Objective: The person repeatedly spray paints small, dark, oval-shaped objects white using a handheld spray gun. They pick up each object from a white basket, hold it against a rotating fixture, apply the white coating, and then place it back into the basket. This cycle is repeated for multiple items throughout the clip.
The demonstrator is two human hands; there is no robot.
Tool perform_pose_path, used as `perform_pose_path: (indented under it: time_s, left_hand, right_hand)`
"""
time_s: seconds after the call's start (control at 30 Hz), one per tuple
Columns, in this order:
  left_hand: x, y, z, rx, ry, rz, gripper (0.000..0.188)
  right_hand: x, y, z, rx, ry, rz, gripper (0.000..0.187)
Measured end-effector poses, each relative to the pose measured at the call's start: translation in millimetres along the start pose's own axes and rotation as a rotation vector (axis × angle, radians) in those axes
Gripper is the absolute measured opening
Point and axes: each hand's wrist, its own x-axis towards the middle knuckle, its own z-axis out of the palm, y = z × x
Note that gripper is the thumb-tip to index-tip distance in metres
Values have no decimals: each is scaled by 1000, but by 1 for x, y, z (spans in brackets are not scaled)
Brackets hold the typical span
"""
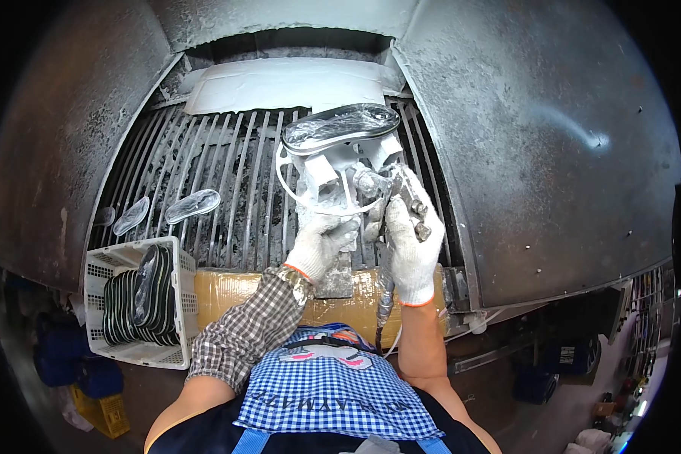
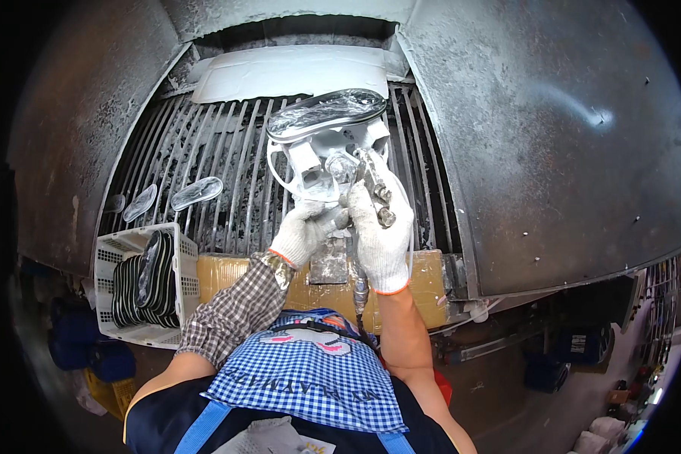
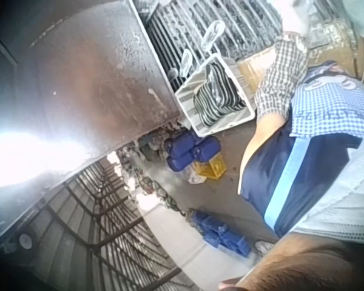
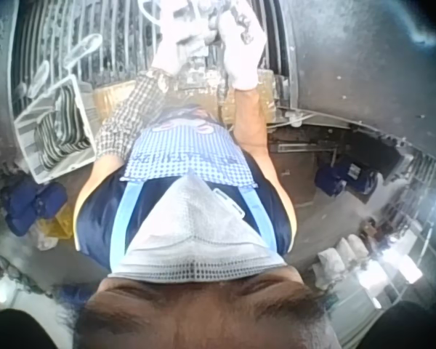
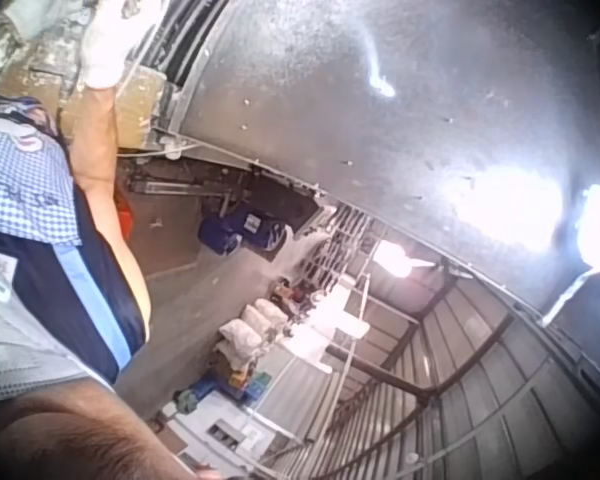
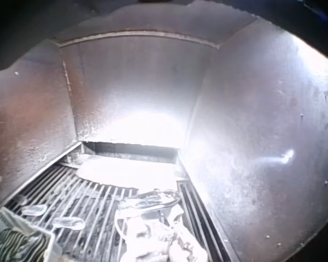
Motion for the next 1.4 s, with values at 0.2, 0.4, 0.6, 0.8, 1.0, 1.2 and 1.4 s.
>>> perform_pose_path:
  time_s: [0.2,0.4,0.6,0.8,1.0,1.2,1.4]
  left_hand:
    - [-4,10,-4,-41,-46,-46,51]
    - [-13,17,8,-19,-26,-60,47]
    - [-11,16,8,-61,-30,-59,41]
    - [-17,21,14,-85,10,-65,32]
    - [-12,24,-5,-46,4,-39,39]
    - [-14,34,-15,21,-9,-27,47]
    - [-20,45,-16,30,-23,36,48]
  right_hand:
    - [8,-3,-11,76,66,114,49]
    - [11,-8,-19,79,169,113,49]
    - [4,-15,-16,-18,199,59,50]
    - [3,-11,-18,112,103,115,50]
    - [12,-12,-26,116,149,120,50]
    - [16,-21,-36,46,202,131,50]
    - [12,-27,-45,-13,252,64,48]
